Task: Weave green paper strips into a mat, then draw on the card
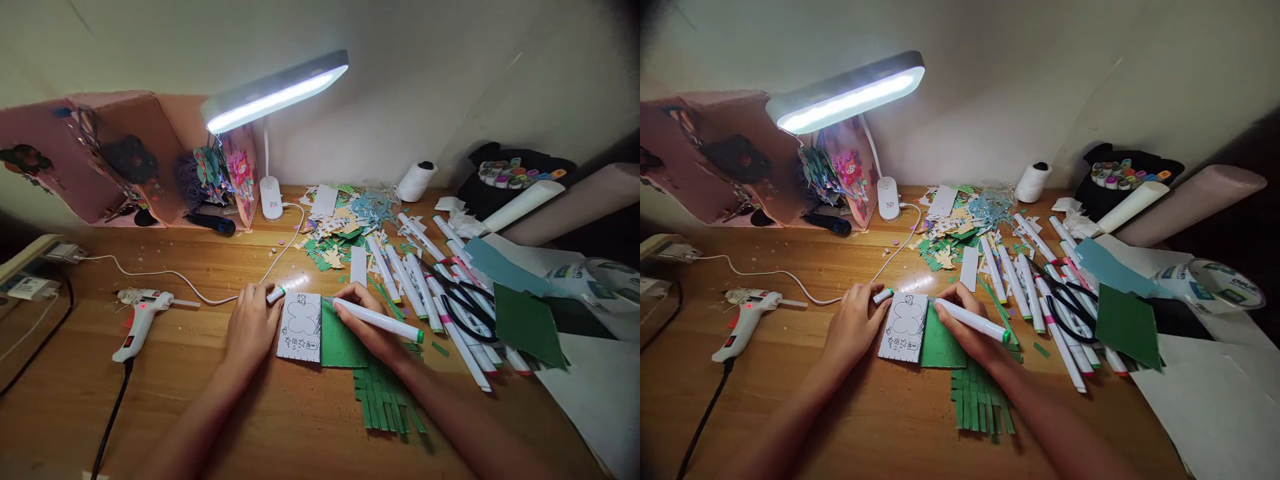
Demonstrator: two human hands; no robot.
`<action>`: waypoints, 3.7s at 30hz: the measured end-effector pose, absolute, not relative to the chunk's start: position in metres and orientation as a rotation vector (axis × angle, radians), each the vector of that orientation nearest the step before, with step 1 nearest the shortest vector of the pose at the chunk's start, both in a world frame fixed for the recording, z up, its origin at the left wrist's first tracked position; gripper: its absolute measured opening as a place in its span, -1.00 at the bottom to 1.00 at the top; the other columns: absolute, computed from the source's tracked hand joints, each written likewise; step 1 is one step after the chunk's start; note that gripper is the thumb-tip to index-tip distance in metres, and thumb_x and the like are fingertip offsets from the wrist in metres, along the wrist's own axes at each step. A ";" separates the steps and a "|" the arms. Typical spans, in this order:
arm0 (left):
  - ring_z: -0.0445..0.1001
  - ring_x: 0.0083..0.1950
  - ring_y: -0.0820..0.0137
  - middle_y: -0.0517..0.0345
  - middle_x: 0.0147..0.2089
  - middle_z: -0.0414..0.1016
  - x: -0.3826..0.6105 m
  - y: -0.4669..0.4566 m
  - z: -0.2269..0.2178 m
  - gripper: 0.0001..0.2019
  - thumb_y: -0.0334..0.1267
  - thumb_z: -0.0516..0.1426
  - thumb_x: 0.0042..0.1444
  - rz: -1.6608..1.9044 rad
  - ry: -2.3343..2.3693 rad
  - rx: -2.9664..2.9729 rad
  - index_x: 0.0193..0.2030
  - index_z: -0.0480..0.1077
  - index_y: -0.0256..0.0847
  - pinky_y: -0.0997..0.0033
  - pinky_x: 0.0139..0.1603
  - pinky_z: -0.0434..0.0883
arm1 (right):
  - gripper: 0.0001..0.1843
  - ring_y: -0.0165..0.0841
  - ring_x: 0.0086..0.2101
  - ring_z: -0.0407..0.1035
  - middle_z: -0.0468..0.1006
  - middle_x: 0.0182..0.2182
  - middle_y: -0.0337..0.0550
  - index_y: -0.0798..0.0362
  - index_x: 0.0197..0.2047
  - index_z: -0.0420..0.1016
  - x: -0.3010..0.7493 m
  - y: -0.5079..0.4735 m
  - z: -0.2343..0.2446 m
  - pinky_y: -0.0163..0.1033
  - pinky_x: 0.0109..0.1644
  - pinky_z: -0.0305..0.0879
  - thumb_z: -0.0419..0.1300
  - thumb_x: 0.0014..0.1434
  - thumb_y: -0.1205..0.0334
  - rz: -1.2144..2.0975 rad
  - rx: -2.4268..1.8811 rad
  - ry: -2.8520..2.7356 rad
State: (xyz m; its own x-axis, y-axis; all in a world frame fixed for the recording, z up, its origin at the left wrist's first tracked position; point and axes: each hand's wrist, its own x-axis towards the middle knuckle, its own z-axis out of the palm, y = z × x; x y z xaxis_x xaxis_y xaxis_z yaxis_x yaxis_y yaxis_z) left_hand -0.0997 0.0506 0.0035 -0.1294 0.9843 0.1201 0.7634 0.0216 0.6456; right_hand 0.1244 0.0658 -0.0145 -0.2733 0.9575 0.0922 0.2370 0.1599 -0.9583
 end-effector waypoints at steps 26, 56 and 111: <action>0.18 -0.48 0.51 0.25 -0.47 0.29 -0.073 0.030 0.017 -0.65 0.06 0.21 0.05 0.984 1.028 1.362 -0.31 0.41 -0.25 0.57 -0.50 0.13 | -0.89 -0.39 -0.47 0.34 0.45 -0.46 -0.22 0.03 -0.34 0.37 0.116 0.039 0.006 -0.30 -0.43 0.26 0.19 0.14 0.18 1.018 -0.893 -1.713; 0.39 -0.41 0.41 0.19 -0.27 0.43 -0.090 0.037 0.021 -0.61 0.04 -0.10 0.28 0.965 1.600 1.941 0.06 0.26 -0.15 0.46 -0.34 0.34 | -0.63 -0.08 -0.19 0.44 0.56 -0.31 0.11 0.15 -0.37 0.46 0.295 0.160 0.065 -0.18 -0.21 0.25 0.09 0.20 -0.02 0.172 -2.109 -1.752; 0.34 -0.55 0.49 0.30 -0.45 0.40 -0.085 0.025 0.021 -0.69 -0.09 -0.07 0.27 0.866 1.484 2.241 0.08 0.25 -0.13 0.61 -0.53 0.30 | -0.24 0.02 -0.17 0.43 0.50 -0.19 0.16 0.14 -0.11 0.26 0.411 0.033 0.003 -0.09 -0.20 0.34 0.34 -0.31 -0.15 0.084 -2.569 -1.223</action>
